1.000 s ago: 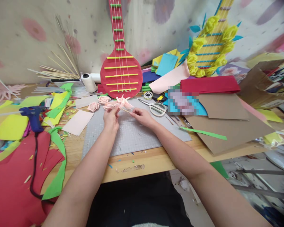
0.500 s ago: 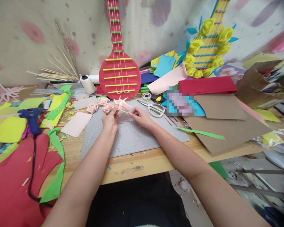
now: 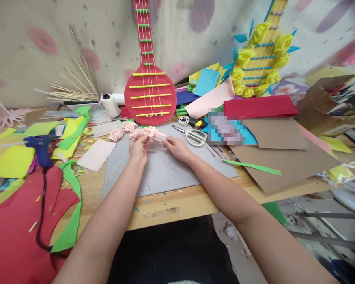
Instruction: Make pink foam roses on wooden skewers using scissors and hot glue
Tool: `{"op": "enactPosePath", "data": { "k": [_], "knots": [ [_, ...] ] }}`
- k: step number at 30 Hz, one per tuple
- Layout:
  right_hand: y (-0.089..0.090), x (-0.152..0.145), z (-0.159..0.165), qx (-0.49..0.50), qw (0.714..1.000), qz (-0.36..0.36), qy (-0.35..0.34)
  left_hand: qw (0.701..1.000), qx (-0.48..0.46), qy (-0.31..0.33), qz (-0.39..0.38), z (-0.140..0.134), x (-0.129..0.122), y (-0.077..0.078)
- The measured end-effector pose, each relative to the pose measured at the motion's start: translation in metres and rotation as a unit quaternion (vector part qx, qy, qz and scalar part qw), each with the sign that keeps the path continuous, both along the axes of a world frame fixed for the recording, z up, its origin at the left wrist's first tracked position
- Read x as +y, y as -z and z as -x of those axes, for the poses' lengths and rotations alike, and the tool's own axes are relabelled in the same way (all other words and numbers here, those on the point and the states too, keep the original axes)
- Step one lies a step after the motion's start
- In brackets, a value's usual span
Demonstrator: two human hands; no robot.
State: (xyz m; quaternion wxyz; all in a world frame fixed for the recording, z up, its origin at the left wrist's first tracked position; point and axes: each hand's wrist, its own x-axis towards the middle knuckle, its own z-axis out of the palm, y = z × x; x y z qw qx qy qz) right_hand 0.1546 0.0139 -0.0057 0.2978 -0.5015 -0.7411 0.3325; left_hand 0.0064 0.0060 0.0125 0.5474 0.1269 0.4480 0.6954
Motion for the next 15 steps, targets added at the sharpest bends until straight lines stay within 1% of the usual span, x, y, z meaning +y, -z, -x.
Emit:
{"op": "enactPosePath", "data": {
  "k": [4, 9, 15],
  "knots": [
    [0.0, 0.0012, -0.0019, 0.003, 1.0, 0.005, -0.004, 1.0, 0.005, -0.008, 0.014, -0.0008, -0.0006, 0.0004],
    [-0.0029, -0.0026, -0.0009, 0.031, 0.999, 0.014, 0.014, 0.999, 0.025, -0.031, 0.018, -0.0018, -0.0005, 0.0005],
    [-0.0024, -0.0031, -0.0014, 0.041, 0.999, 0.009, 0.024, 1.0, 0.013, -0.02, 0.016, -0.0017, -0.0009, -0.0005]
  ]
}}
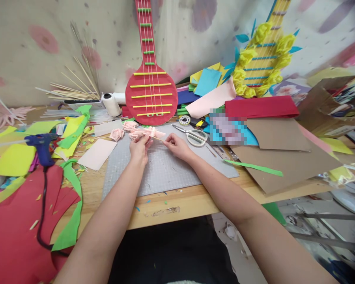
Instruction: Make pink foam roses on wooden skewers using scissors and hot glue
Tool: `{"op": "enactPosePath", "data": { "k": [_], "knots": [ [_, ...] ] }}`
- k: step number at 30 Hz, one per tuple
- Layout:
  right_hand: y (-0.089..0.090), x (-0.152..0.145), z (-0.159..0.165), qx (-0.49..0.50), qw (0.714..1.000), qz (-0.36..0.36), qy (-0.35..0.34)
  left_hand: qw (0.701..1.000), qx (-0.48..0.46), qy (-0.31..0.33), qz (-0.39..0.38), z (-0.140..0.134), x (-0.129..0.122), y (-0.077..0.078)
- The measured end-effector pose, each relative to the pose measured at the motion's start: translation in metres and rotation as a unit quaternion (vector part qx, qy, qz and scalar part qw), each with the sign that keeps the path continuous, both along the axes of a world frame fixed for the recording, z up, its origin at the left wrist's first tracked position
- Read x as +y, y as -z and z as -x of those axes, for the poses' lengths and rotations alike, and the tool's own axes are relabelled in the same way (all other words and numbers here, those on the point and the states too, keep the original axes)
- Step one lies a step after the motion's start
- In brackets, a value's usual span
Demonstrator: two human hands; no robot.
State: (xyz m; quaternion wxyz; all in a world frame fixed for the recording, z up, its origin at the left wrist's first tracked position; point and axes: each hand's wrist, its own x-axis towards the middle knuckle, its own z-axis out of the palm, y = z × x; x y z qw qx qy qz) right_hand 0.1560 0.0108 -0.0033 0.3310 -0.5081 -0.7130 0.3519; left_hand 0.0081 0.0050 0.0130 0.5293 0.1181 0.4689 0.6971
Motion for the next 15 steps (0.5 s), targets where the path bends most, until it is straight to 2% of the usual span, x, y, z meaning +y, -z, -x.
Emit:
{"op": "enactPosePath", "data": {
  "k": [7, 15],
  "knots": [
    [-0.0006, -0.0015, 0.0016, 0.011, 0.999, -0.01, -0.031, 1.0, -0.01, 0.003, 0.0, -0.0009, -0.001, 0.0004],
    [0.0025, 0.0006, -0.0006, -0.009, 0.999, -0.043, -0.02, 1.0, 0.006, 0.009, -0.001, -0.0019, -0.002, 0.0022]
  ]
}}
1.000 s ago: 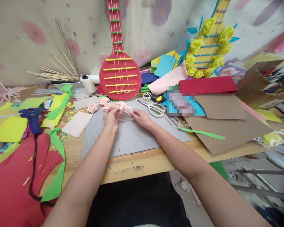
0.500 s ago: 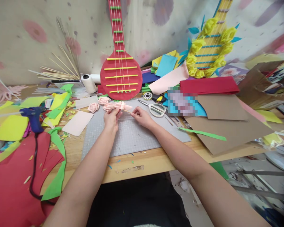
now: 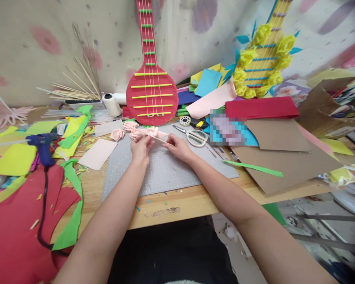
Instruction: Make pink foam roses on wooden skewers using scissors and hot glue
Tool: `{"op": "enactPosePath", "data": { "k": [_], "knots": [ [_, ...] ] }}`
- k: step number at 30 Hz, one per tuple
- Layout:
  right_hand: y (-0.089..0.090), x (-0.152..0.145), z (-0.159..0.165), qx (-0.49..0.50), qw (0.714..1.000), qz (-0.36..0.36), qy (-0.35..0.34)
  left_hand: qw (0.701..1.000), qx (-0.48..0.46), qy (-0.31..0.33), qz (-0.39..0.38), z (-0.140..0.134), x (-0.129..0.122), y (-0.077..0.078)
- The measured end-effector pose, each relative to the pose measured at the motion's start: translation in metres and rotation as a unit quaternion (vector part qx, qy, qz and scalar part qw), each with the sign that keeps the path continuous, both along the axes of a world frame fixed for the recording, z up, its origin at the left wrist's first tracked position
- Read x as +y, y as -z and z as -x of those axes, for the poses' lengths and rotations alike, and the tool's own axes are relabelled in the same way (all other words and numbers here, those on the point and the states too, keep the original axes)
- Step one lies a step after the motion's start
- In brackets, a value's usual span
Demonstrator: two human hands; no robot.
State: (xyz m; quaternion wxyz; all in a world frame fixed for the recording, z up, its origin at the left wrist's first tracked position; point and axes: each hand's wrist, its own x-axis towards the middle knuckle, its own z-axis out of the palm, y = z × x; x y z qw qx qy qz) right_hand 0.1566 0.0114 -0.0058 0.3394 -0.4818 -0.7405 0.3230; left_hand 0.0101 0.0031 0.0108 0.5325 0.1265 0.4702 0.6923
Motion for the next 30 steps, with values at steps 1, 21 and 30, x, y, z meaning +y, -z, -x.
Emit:
{"op": "enactPosePath", "data": {
  "k": [1, 21, 30],
  "knots": [
    [0.0005, 0.0004, -0.0011, -0.006, 1.0, -0.009, 0.0, 1.0, 0.002, 0.002, 0.002, 0.0001, -0.0003, -0.0003],
    [-0.0083, -0.0033, -0.0087, -0.113, 0.991, -0.07, -0.024, 0.998, 0.067, -0.007, 0.002, -0.0009, -0.0017, -0.003],
    [-0.0019, 0.0007, -0.0068, -0.088, 0.993, -0.074, -0.039, 1.0, 0.027, 0.009, 0.003, -0.0014, -0.0012, -0.0034]
  ]
}}
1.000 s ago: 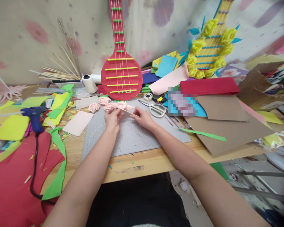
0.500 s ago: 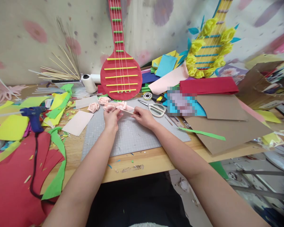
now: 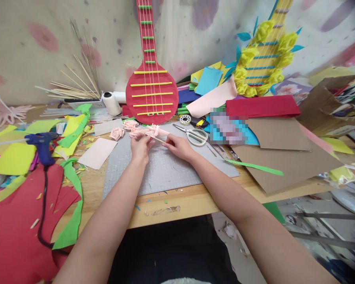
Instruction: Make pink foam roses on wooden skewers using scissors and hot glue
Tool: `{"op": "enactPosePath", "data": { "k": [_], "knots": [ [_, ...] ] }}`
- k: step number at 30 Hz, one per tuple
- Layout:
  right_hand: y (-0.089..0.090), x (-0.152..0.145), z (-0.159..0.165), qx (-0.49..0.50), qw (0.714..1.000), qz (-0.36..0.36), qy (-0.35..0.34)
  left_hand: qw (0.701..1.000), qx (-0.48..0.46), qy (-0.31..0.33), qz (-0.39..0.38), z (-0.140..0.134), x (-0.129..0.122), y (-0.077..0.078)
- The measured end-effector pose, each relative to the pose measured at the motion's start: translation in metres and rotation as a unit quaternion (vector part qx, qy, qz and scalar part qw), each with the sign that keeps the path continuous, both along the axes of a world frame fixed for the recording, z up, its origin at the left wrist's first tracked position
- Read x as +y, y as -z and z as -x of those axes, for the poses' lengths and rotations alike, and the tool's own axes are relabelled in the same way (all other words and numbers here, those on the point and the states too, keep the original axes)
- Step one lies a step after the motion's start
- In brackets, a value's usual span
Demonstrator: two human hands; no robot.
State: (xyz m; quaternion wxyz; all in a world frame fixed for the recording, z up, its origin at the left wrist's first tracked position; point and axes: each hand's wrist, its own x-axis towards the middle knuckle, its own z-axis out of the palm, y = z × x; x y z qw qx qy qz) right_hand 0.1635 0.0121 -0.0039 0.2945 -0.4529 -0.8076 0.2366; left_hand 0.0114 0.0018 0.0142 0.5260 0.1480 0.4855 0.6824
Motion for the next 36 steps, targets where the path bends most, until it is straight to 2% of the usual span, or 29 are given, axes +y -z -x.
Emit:
{"op": "enactPosePath", "data": {
  "k": [5, 15, 21, 29, 36],
  "knots": [
    [-0.0003, -0.0006, 0.0013, -0.008, 1.0, 0.014, -0.004, 1.0, 0.01, -0.001, 0.012, -0.0027, -0.002, -0.0017],
    [-0.0029, -0.0031, 0.0045, -0.019, 1.0, 0.017, -0.003, 0.997, 0.036, -0.042, 0.047, -0.0027, -0.0006, -0.0037],
    [0.0017, -0.0004, 0.0027, 0.058, 0.995, 0.075, 0.008, 0.996, 0.034, -0.058, 0.051, 0.0015, 0.001, -0.0014],
    [0.0051, 0.0054, 0.0062, 0.183, 0.978, 0.097, 0.007, 0.998, 0.004, -0.052, 0.042, 0.0027, 0.0004, -0.0029],
    [0.0046, 0.0045, 0.0071, 0.117, 0.988, 0.103, 0.014, 0.998, -0.006, -0.057, 0.037, 0.0031, 0.0012, -0.0019]
  ]
}}
